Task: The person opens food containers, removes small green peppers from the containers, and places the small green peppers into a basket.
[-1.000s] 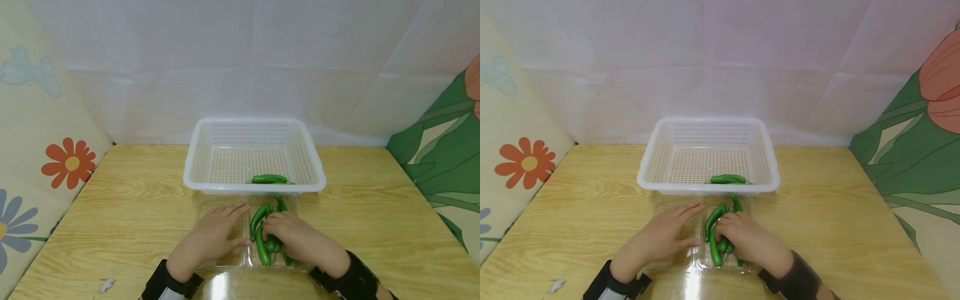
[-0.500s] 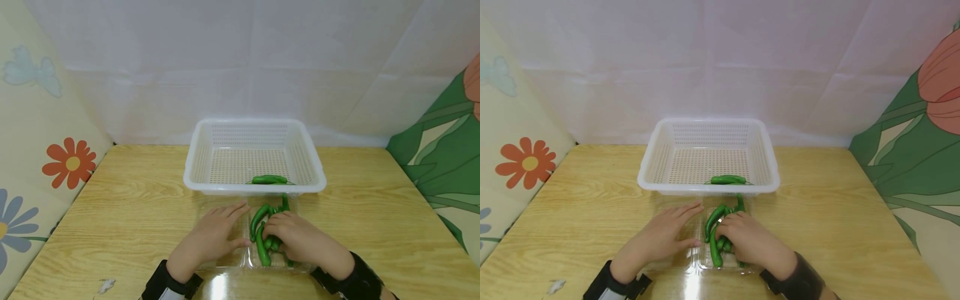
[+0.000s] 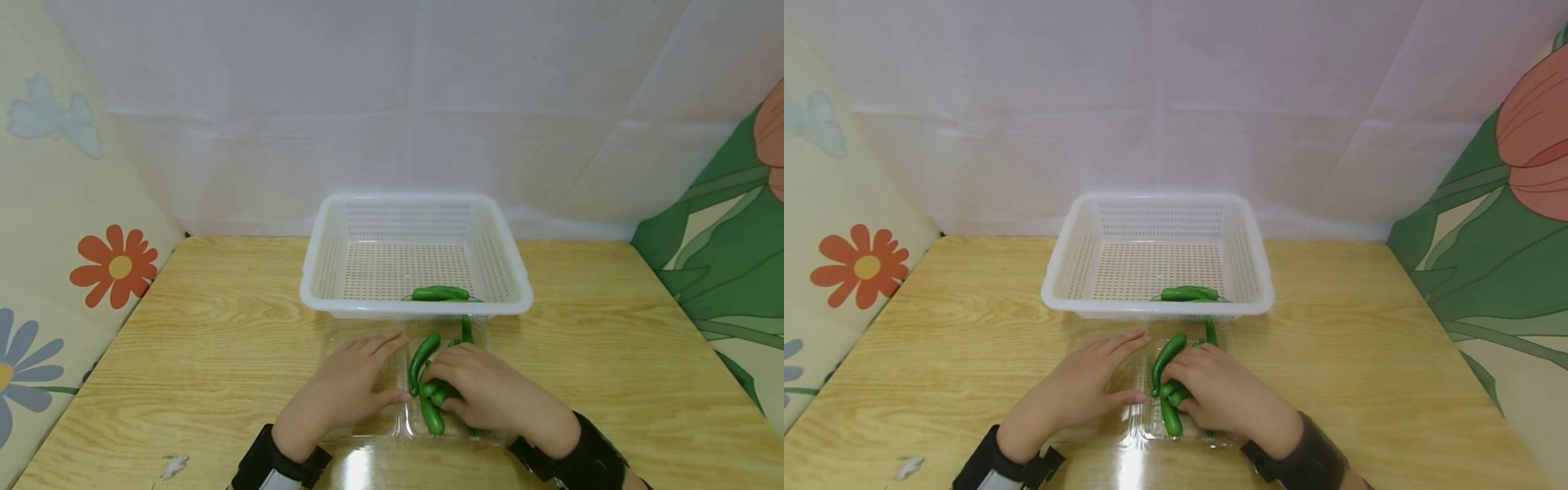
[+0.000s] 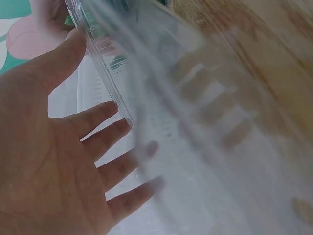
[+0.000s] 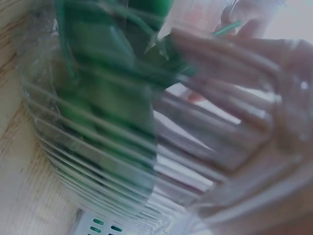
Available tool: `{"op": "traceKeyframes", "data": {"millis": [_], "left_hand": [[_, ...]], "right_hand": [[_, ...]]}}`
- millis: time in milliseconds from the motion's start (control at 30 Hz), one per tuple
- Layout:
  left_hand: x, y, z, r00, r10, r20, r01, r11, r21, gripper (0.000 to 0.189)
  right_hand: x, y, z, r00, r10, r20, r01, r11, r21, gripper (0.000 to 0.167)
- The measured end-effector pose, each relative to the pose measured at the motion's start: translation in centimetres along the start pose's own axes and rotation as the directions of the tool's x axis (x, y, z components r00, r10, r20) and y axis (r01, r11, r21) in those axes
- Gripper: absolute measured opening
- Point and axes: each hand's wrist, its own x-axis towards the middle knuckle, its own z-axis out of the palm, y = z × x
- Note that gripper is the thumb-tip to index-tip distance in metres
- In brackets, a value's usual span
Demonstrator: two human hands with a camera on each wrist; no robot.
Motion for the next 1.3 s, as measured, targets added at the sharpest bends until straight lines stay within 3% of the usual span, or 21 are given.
{"op": "traceKeyframes", "data": {"millis": [767, 1300], "left_hand": [[-0.06, 0.07, -0.10, 1.000, -0.003, 0.003, 0.003, 1.000, 0.002, 0.081], [-0.01, -0.07, 0.07, 1.000, 0.002, -0.009, -0.002, 1.000, 0.002, 0.081]], "right_hand": [[0.00, -0.46, -0.24, 0.999, 0.007, -0.052, -0.003, 0.998, 0.061, 0.037], [-0.11, -0.77, -0.59, 0.982, -0.069, -0.178, 0.081, 0.995, 0.064, 0.037]]}}
